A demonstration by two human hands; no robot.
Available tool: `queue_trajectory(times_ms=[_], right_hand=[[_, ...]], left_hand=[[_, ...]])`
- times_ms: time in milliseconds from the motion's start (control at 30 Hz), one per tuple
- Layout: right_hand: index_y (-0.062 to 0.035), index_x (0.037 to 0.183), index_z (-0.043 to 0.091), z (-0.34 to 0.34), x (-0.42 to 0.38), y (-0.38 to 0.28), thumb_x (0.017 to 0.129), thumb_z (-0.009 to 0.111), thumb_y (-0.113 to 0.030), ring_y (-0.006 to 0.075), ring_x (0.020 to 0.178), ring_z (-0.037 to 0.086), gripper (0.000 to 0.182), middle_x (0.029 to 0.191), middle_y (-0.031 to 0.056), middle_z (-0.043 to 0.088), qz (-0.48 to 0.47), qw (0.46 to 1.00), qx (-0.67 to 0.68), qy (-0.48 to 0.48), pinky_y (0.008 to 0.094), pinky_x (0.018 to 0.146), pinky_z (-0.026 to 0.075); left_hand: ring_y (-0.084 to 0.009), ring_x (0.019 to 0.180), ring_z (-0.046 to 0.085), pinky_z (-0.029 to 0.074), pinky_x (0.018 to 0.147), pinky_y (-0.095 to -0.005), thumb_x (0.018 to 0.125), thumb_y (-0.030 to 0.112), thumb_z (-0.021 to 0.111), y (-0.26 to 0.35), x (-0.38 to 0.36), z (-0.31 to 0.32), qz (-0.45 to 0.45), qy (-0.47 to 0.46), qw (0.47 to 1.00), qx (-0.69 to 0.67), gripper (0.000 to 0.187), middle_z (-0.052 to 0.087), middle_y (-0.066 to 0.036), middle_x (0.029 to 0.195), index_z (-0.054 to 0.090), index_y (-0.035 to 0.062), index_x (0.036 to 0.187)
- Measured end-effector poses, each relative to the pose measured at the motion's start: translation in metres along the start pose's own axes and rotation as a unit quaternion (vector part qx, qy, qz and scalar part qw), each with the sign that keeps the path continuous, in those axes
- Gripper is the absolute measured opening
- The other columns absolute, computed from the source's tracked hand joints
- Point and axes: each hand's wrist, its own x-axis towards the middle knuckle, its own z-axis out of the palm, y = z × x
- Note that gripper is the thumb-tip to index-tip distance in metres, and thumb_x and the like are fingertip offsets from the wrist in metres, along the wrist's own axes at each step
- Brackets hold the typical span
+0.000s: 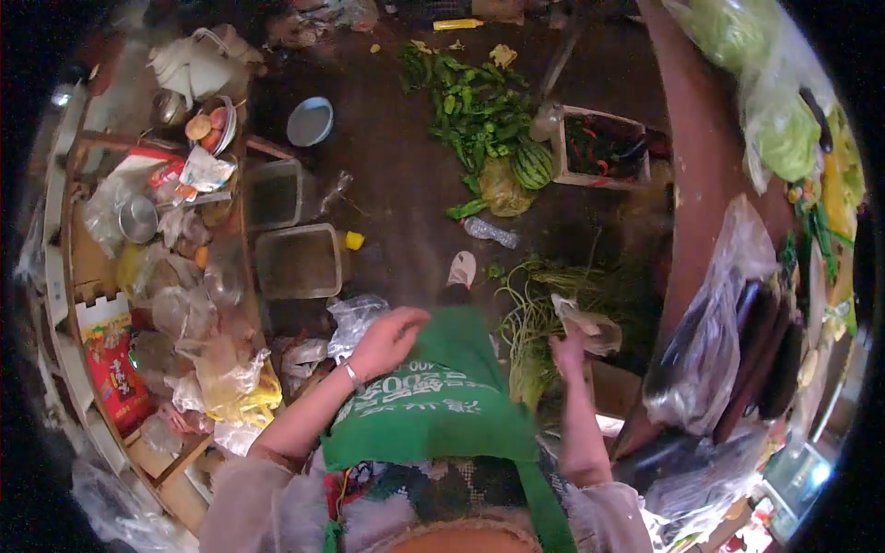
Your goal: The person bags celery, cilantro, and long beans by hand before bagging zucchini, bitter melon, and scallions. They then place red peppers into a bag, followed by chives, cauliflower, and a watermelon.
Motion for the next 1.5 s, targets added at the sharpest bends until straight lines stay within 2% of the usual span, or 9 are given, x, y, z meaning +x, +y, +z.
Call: queue_trajectory(times_ms=[500,567,700,767,900,1000,1100,1267,1500], right_hand=[[-0.0034,0.129,0.051,0.039,0.13,-0.084,0.076,0.069,-0.021,0.0309,0.121,0.05,0.059,0.13,0.0181,0.054,0.114,0.97,0.052,-0.208,0.0363,0.102,0.039],[-0.0035,0.131,0.05,0.058,0.162,-0.071,0.076,0.07,-0.023,0.0305,0.121,0.051,0.061,0.129,0.0179,0.054,0.153,0.955,0.119,-0.222,0.0362,0.102,0.039],[-0.0032,0.137,0.043,0.098,0.249,-0.071,0.078,0.071,-0.031,0.0316,0.123,0.048,0.071,0.135,0.0207,0.048,0.073,0.98,0.009,-0.186,0.0383,0.103,0.037],[-0.0055,0.143,0.033,0.121,0.306,-0.062,0.079,0.074,-0.031,0.0425,0.133,0.034,0.08,0.145,0.0244,0.034,-0.008,0.986,-0.07,-0.153,0.0466,0.108,0.033],[-0.0111,0.145,0.032,0.137,0.426,-0.121,0.081,0.069,-0.038,0.0406,0.134,0.033,0.078,0.148,0.0225,0.03,-0.088,0.982,-0.156,-0.065,0.0509,0.107,0.034],[-0.0127,0.141,0.036,0.161,0.516,-0.138,0.078,0.069,-0.039,0.0398,0.133,0.034,0.076,0.148,0.0185,0.03,-0.133,0.965,-0.227,0.007,0.0564,0.105,0.031],[-0.0172,0.142,0.037,0.184,0.563,-0.147,0.079,0.068,-0.044,0.0376,0.136,0.03,0.076,0.15,0.0159,0.029,-0.131,0.964,-0.227,0.046,0.0641,0.102,0.029],[-0.023,0.143,0.036,0.217,0.55,-0.136,0.08,0.066,-0.047,0.0321,0.14,0.023,0.074,0.15,0.0138,0.027,-0.086,0.931,-0.339,0.105,0.0696,0.099,0.026],[-0.0229,0.144,0.034,0.214,0.464,-0.103,0.078,0.071,-0.039,0.0339,0.138,0.024,0.077,0.151,0.0131,0.024,-0.119,0.944,-0.269,0.15,0.0594,0.103,0.026]], left_hand=[[-0.0334,0.093,0.063,0.05,0.082,-0.0386,0.086,0.009,0.053,-0.081,0.196,0.047,-0.001,-0.039,0.997,-0.06,0.026,0.064,-0.016,0.106,0.062,0.0047,0.11],[-0.0194,0.078,0.062,0.05,0.07,-0.031,0.089,0.009,0.056,-0.122,0.222,0.081,0.022,-0.019,0.991,-0.133,0.022,0.065,-0.01,0.096,0.062,0.0064,0.11],[-0.021,0.074,0.06,0.05,0.069,-0.035,0.091,0.012,0.055,-0.169,0.269,0.128,0.04,-0.06,0.993,-0.093,0.02,0.062,-0.009,0.086,0.061,0.0095,0.11],[-0.0269,0.082,0.061,0.049,0.075,-0.0374,0.091,0.013,0.053,-0.183,0.289,0.139,0.017,-0.094,0.989,-0.114,0.02,0.063,-0.013,0.092,0.06,0.0084,0.109],[-0.0326,0.088,0.062,0.048,0.08,-0.0396,0.091,0.012,0.051,-0.224,0.32,0.161,-0.122,-0.182,0.958,-0.184,0.022,0.064,-0.016,0.097,0.059,0.0079,0.111],[-0.0324,0.086,0.062,0.048,0.078,-0.0396,0.091,0.011,0.05,-0.244,0.341,0.169,-0.151,-0.21,0.965,-0.037,0.023,0.064,-0.016,0.096,0.058,0.0074,0.112],[-0.0331,0.087,0.062,0.049,0.078,-0.0406,0.09,0.01,0.051,-0.21,0.357,0.164,-0.091,-0.145,0.976,-0.134,0.022,0.064,-0.016,0.097,0.059,0.0063,0.11],[-0.0258,0.077,0.065,0.052,0.071,-0.0364,0.094,0.014,0.049,-0.227,0.339,0.176,0.003,-0.161,0.985,-0.067,0.023,0.066,-0.015,0.087,0.06,0.0066,0.113],[-0.0239,0.073,0.066,0.052,0.066,-0.0348,0.094,0.018,0.053,-0.209,0.356,0.172,-0.088,-0.209,0.972,-0.054,0.021,0.068,-0.014,0.092,0.062,0.0101,0.111]])
